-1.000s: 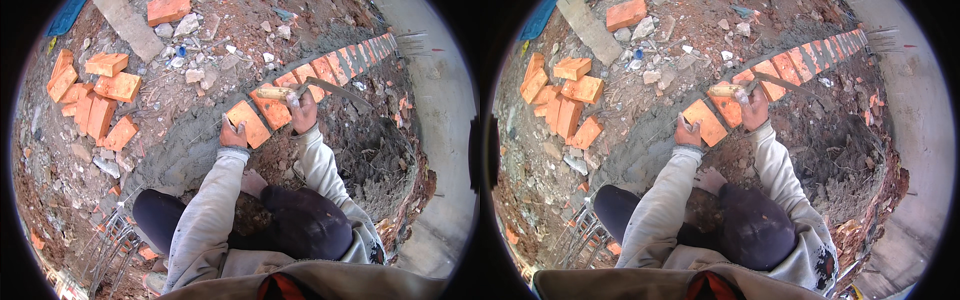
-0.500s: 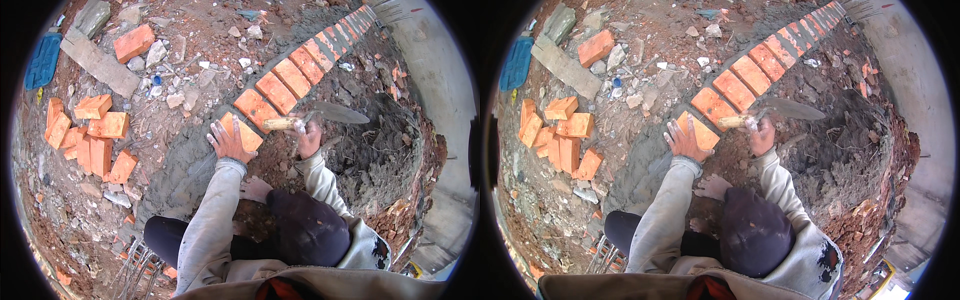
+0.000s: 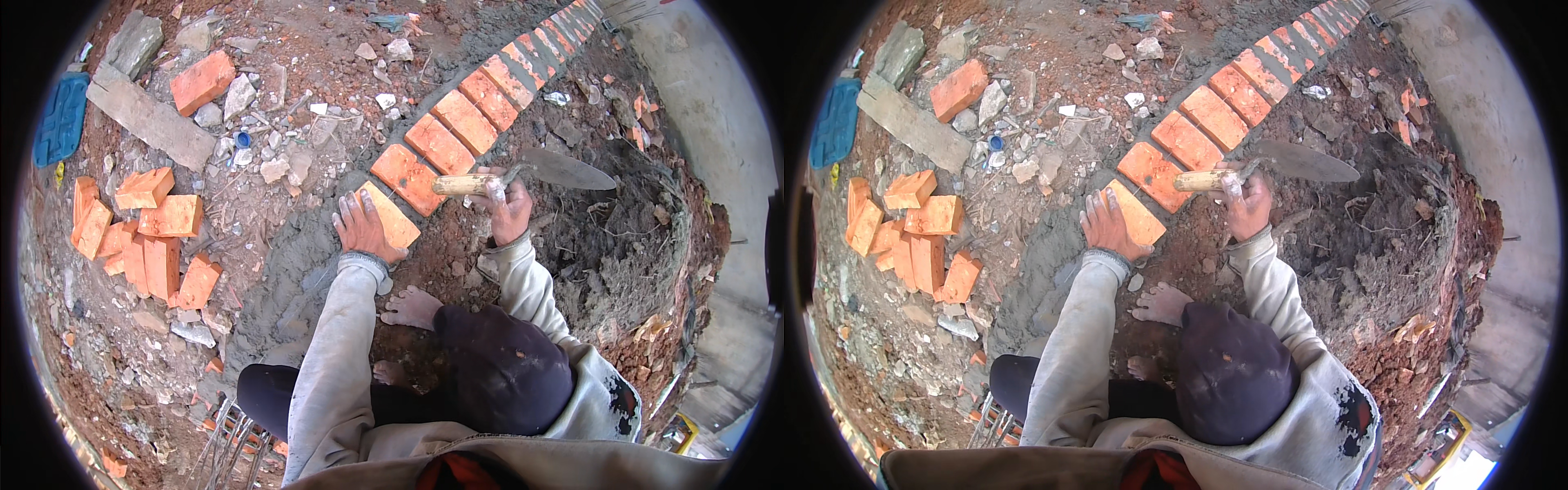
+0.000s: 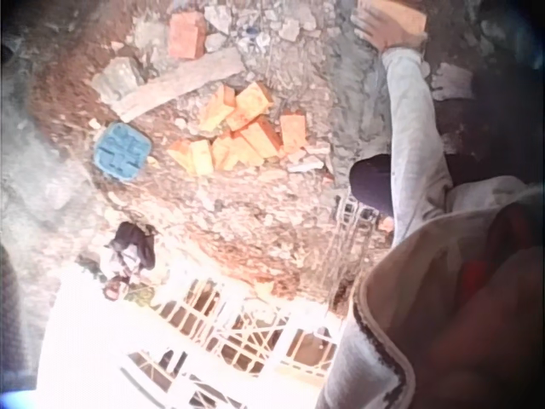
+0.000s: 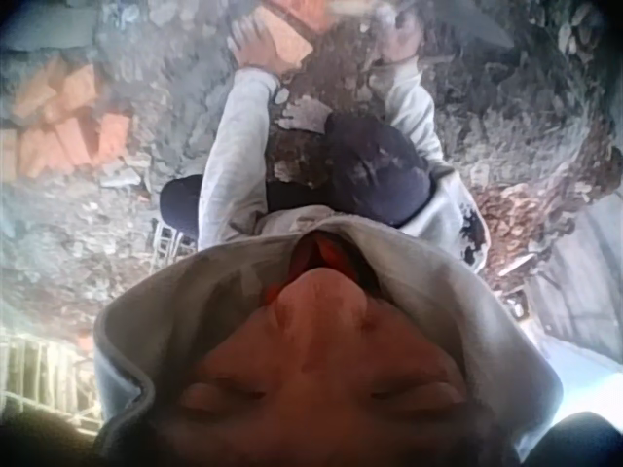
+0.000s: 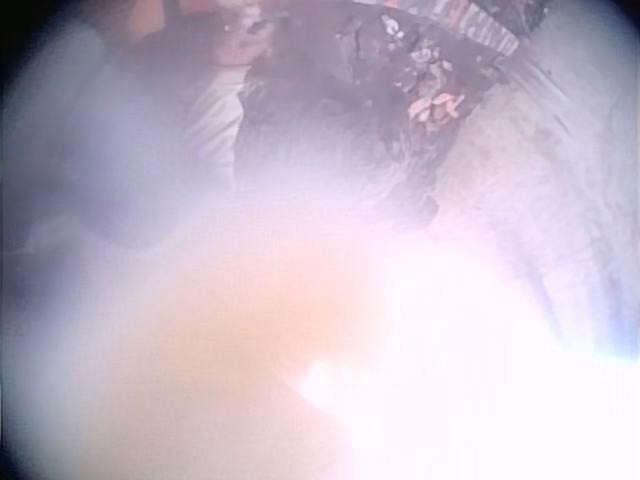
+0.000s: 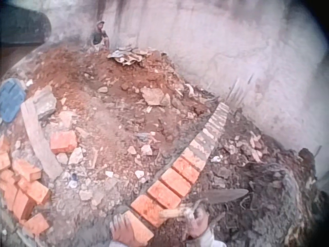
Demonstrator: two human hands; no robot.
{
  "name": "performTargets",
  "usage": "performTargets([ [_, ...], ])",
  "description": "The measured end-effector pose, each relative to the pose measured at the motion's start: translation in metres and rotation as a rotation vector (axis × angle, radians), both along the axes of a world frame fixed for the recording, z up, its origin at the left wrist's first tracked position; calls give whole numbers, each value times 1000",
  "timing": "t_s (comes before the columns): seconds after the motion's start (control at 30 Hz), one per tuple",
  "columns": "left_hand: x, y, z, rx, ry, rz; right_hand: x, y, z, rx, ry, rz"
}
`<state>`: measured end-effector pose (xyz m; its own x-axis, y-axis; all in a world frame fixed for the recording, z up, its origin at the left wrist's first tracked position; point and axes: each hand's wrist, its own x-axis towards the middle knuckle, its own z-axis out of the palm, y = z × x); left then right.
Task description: The person scoops mortar from a bucket and spreads it on the ground to form a base. They then place bricks one by one onto the mortar, tapping them into alignment with a trowel to build a single row.
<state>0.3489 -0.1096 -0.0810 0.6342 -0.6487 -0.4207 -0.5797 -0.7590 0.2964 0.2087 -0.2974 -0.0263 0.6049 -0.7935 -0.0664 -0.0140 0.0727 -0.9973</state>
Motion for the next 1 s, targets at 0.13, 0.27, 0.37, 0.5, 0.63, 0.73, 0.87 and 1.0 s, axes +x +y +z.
performTargets([
  [0.13, -4, -1, 1, -1, 3, 18, -2, -1, 4, -7, -9, -11],
  [0.27, 3, -1, 3, 8, 18, 50, 6, 2, 4, -41, 56, 20],
  [0.37, 8, 12, -9, -71, 12, 12, 3, 8, -1, -73, 68, 40],
  [0.5, 22, 49, -18, -248, -169, 46, -2, 12, -4, -70, 58, 66],
  [0.63, 27, 84, -27, -85, -85, -126, 0, 17, -8, -40, 72, 67],
  [0.73, 24, 80, -15, -341, -241, 52, -1, 17, -13, 3, 46, 45],
  [0.87, 7, 58, -12, -386, -270, 26, -1, 18, -9, -32, 53, 41],
  [1.0, 8, 33, -12, -103, -89, -134, 9, 39, -6, -125, 22, 141],
])
